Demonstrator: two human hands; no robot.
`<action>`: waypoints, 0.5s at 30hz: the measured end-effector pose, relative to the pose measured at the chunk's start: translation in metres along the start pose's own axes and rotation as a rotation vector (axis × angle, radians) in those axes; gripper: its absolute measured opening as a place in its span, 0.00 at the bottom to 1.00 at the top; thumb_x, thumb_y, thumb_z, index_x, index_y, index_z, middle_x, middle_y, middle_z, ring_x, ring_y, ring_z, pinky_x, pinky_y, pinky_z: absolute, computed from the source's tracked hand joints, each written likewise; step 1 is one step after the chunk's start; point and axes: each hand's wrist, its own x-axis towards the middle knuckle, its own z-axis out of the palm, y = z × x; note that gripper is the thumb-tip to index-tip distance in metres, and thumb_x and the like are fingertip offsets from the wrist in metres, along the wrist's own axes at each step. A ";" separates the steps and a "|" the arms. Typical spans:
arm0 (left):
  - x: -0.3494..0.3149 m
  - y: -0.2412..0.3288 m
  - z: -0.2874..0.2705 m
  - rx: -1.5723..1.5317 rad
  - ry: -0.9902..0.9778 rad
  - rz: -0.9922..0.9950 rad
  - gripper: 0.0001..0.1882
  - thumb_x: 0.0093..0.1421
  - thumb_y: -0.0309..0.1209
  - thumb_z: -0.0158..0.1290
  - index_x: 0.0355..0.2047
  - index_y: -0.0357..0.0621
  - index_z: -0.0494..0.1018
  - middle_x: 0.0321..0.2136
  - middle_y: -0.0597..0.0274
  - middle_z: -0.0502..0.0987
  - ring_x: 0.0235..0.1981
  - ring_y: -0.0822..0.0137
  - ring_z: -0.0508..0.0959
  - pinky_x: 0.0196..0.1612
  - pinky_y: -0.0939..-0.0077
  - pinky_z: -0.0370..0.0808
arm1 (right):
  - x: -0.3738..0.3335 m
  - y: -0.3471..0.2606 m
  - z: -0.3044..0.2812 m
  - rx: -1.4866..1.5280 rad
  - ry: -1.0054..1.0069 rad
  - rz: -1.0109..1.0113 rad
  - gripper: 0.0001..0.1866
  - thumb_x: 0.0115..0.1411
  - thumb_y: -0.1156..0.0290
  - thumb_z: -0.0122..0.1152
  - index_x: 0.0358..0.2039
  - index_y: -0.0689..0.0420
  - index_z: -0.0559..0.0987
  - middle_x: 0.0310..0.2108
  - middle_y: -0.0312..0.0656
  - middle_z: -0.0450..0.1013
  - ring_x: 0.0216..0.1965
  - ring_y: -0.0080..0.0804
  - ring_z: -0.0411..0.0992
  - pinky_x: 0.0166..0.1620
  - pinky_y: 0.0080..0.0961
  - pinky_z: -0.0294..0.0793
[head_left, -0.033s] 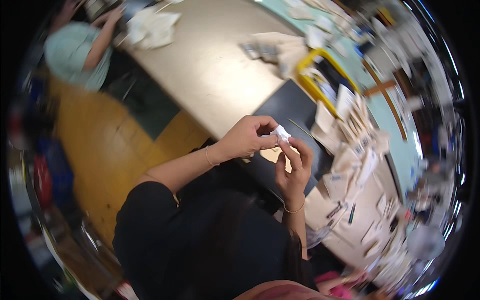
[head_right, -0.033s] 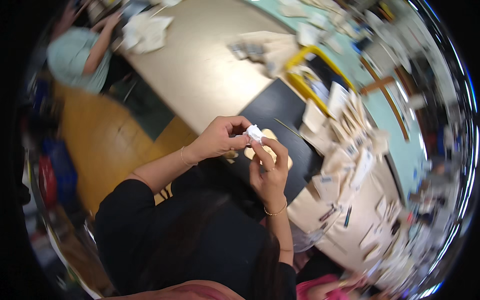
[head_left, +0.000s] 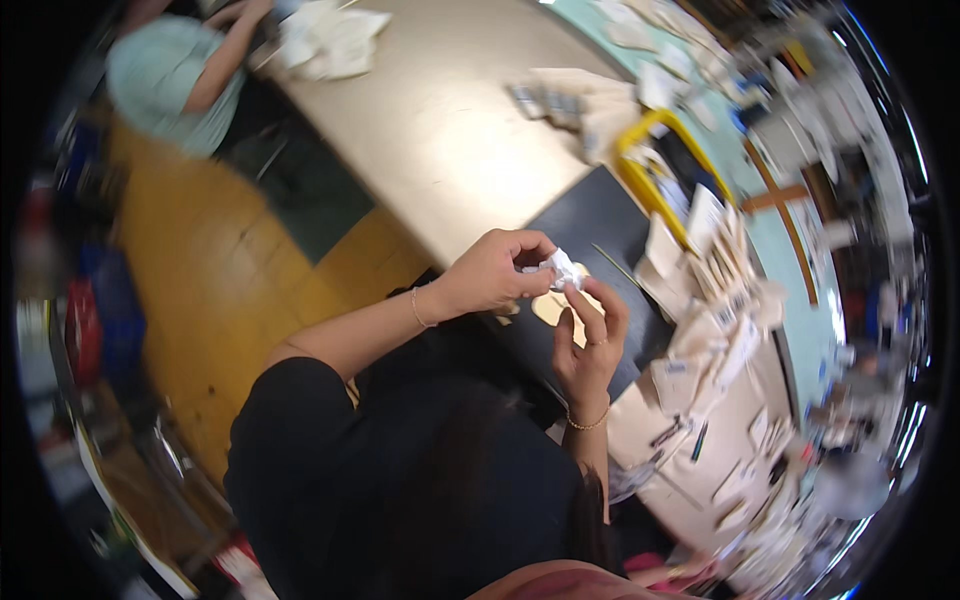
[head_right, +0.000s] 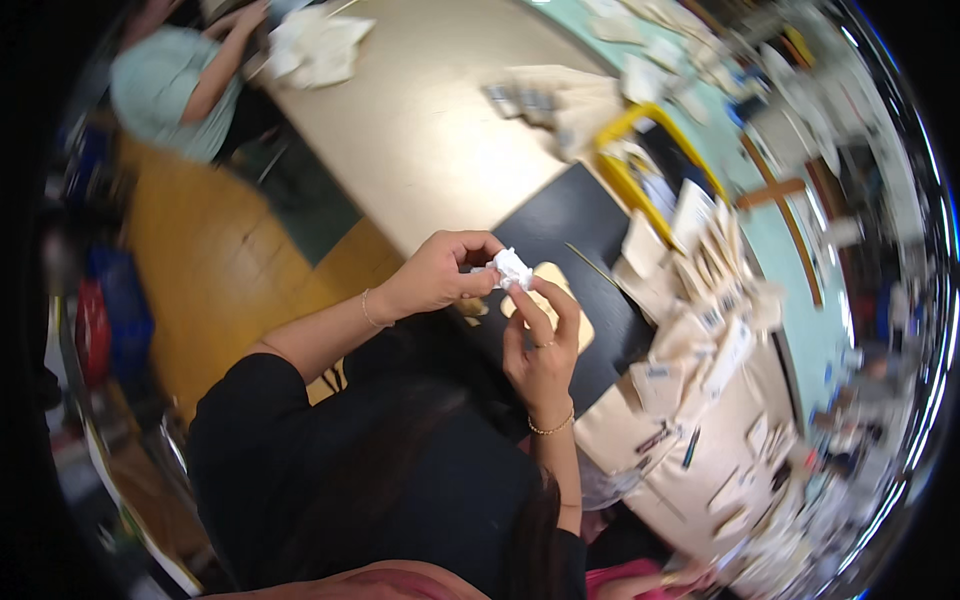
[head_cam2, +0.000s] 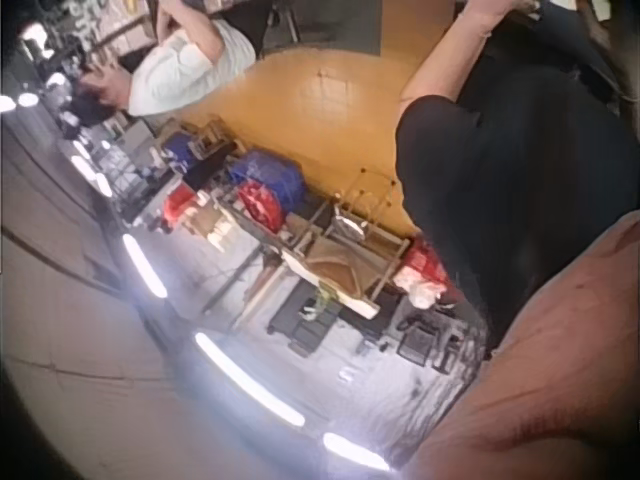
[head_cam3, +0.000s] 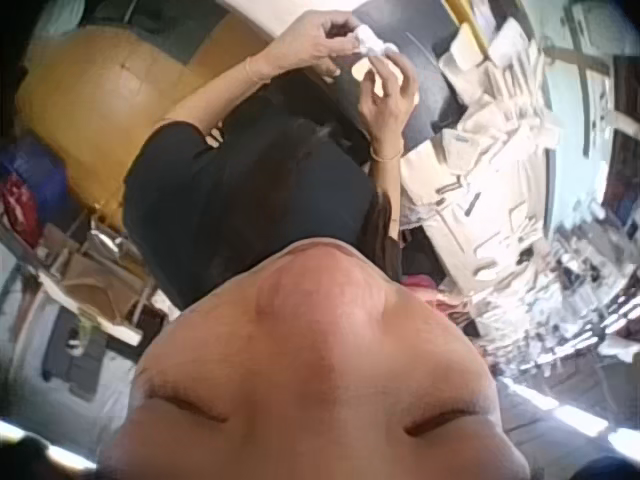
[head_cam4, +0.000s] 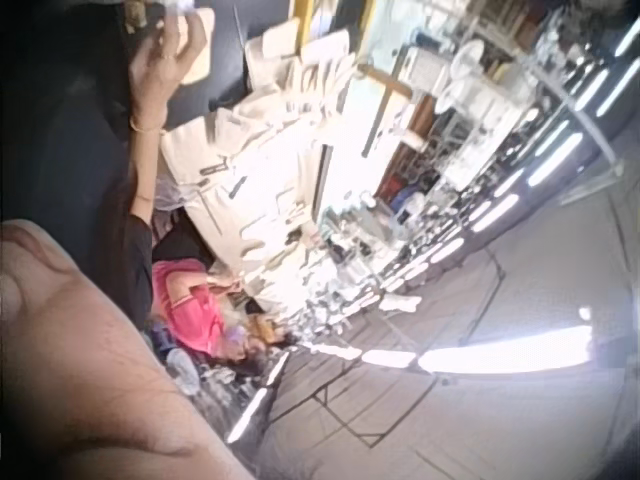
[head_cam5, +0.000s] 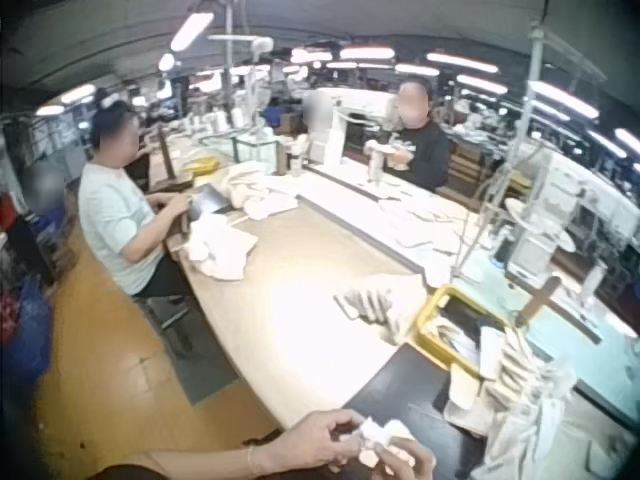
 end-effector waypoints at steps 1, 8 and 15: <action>-0.011 -0.011 -0.016 0.093 0.073 0.064 0.08 0.62 0.25 0.58 0.42 0.37 0.77 0.32 0.72 0.75 0.32 0.80 0.72 0.34 0.84 0.71 | 0.000 -0.002 0.010 -0.006 -0.039 0.006 0.24 0.53 0.86 0.66 0.51 0.54 0.82 0.52 0.46 0.73 0.52 0.46 0.73 0.53 0.37 0.75; -0.096 -0.132 -0.147 0.266 0.633 -0.268 0.10 0.58 0.30 0.61 0.32 0.35 0.74 0.27 0.57 0.83 0.27 0.72 0.82 0.32 0.73 0.77 | 0.003 -0.008 0.051 0.136 -0.295 0.076 0.17 0.57 0.84 0.64 0.48 0.57 0.83 0.48 0.46 0.76 0.47 0.43 0.76 0.50 0.33 0.76; -0.053 -0.313 -0.219 0.166 0.881 -0.616 0.14 0.60 0.32 0.61 0.37 0.29 0.77 0.30 0.52 0.83 0.26 0.63 0.83 0.31 0.69 0.79 | 0.006 -0.024 0.082 0.133 -0.494 0.093 0.12 0.60 0.86 0.62 0.44 0.60 0.83 0.40 0.47 0.78 0.41 0.40 0.78 0.46 0.29 0.77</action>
